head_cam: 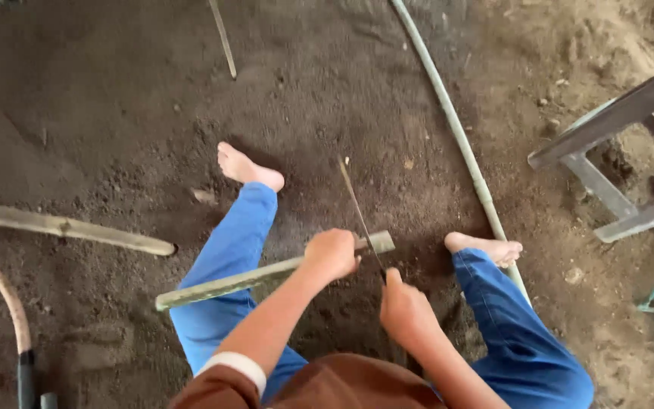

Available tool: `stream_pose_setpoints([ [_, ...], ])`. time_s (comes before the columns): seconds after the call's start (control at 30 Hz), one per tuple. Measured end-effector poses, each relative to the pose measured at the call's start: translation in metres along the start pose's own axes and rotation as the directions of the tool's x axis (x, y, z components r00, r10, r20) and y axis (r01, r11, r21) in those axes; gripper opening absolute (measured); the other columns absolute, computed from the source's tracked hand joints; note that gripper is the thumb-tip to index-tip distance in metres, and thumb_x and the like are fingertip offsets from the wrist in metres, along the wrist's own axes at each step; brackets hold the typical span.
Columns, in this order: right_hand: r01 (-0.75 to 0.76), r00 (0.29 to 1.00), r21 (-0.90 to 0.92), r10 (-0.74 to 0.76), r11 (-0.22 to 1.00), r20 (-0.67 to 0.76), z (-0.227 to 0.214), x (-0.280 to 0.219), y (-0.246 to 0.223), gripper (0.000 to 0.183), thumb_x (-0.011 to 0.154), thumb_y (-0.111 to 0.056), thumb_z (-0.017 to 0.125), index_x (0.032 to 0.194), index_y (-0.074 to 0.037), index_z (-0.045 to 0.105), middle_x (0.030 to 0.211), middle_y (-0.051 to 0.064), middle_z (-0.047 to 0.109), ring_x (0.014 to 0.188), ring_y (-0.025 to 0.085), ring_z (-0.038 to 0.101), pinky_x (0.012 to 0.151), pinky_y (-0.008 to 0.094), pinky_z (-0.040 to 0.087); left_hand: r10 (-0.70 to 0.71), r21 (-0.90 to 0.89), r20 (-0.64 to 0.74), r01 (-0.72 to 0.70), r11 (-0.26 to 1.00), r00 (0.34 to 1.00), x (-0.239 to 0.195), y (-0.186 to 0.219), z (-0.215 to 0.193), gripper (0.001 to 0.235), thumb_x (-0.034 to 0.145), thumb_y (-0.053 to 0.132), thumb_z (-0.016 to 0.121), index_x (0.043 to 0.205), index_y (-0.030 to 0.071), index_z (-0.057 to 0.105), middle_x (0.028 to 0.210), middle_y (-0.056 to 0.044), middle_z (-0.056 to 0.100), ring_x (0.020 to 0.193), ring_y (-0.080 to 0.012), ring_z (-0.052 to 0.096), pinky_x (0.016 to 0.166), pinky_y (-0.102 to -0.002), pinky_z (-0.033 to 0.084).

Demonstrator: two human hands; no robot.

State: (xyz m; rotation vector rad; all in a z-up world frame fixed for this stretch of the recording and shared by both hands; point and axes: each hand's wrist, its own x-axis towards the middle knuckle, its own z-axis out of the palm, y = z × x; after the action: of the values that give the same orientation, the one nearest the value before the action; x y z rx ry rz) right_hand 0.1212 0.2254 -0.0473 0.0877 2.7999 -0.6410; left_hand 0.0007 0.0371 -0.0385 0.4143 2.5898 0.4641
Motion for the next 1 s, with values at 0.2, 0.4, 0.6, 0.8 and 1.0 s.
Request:
stream_pose_setpoints([
  [0.2,0.002,0.999,-0.004,-0.002,1.0,0.053,-0.015,-0.026,-0.01,0.017,0.101,-0.021,0.052,0.111,-0.007,0.048,0.08,0.024,0.075,0.076,0.051,0.071,0.07,0.062,0.054,-0.05,-0.02,0.114,0.053,0.998,0.992,0.001,-0.002,-0.019,0.026,0.093,0.019,0.073,0.117,0.013,0.079,0.095,-0.012,0.078,0.076,-0.0269,0.075,0.072,-0.04,0.062],
  [0.4,0.072,0.997,0.088,-0.074,0.993,0.023,0.003,-0.032,0.005,0.018,0.097,-0.02,0.057,0.108,-0.009,0.048,0.077,0.022,0.075,0.073,0.052,0.07,0.062,0.063,0.05,-0.079,-0.019,-0.08,0.078,0.997,0.994,0.011,-0.023,0.018,0.029,0.084,0.032,0.077,0.091,0.003,0.077,0.087,-0.02,0.076,0.074,-0.0453,0.072,0.065,-0.053,0.057],
  [0.6,0.143,0.961,0.142,-0.104,0.979,-0.255,-0.061,-0.034,-0.012,0.032,0.093,-0.012,0.066,0.123,-0.004,0.058,0.075,0.021,0.076,0.066,0.044,0.074,0.053,0.054,0.054,-0.217,-0.044,0.064,0.22,0.975,0.974,-0.001,-0.022,-0.011,0.03,0.096,0.041,0.067,0.102,0.012,0.071,0.098,-0.012,0.075,0.087,-0.0373,0.07,0.076,-0.05,0.056],
  [0.8,0.053,0.997,0.03,-0.051,0.998,-0.052,-0.064,-0.029,-0.008,0.016,0.108,-0.025,0.054,0.117,-0.015,0.063,0.091,0.014,0.083,0.083,0.035,0.081,0.07,0.052,0.065,-0.158,-0.135,0.115,0.173,0.976,0.981,-0.012,-0.025,-0.034,0.037,0.1,0.032,0.062,0.12,0.003,0.073,0.109,-0.021,0.077,0.105,-0.0413,0.078,0.087,-0.053,0.061],
  [1.0,0.035,0.992,0.08,-0.044,0.996,0.118,-0.04,-0.027,-0.005,0.023,0.113,-0.018,0.047,0.128,-0.006,0.06,0.08,0.018,0.076,0.073,0.036,0.079,0.059,0.051,0.064,-0.075,-0.148,0.109,0.091,0.985,0.991,-0.002,-0.042,-0.001,0.038,0.099,0.03,0.063,0.122,0.002,0.073,0.103,-0.02,0.078,0.094,-0.0377,0.079,0.081,-0.05,0.063],
])
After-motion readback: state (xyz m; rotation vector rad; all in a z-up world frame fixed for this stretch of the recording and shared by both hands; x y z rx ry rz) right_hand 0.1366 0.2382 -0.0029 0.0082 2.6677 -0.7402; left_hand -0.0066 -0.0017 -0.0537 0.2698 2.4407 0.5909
